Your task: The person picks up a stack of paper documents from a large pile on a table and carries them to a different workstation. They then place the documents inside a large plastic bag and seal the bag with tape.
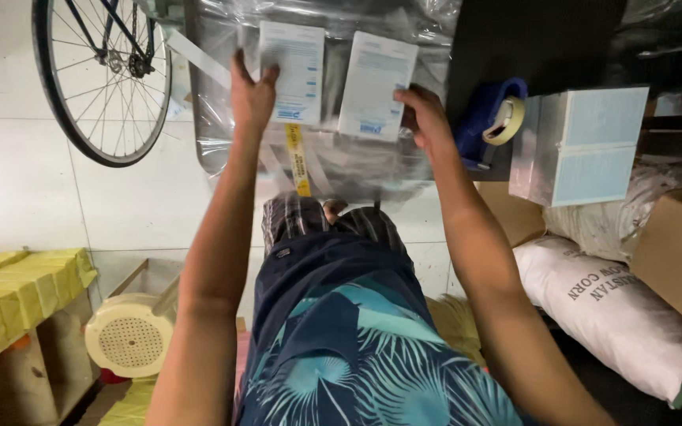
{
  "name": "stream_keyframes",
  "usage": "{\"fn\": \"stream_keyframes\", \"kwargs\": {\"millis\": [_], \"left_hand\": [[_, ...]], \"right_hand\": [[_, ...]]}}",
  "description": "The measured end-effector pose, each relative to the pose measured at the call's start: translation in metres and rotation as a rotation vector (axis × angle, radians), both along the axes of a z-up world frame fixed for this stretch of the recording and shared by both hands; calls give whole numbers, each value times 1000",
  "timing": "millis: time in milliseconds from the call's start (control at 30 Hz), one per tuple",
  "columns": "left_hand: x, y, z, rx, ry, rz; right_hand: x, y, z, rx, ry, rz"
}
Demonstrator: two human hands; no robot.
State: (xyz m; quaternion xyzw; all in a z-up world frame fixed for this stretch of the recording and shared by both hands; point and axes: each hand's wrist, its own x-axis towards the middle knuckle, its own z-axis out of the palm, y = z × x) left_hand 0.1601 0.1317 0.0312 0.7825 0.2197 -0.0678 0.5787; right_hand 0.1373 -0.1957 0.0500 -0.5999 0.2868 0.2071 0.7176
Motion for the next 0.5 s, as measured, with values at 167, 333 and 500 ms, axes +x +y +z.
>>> {"fn": "stream_keyframes", "kwargs": {"millis": [167, 333, 500], "left_hand": [[-10, 22, -90, -121, 8, -118], [-28, 18, -146, -480, -203, -16], [-35, 12, -58, -210, 3, -55]], "right_hand": [[29, 5, -46, -20, -26, -6], [38, 30, -56, -204, -17, 124], [46, 40, -56, -355, 84, 235]]}}
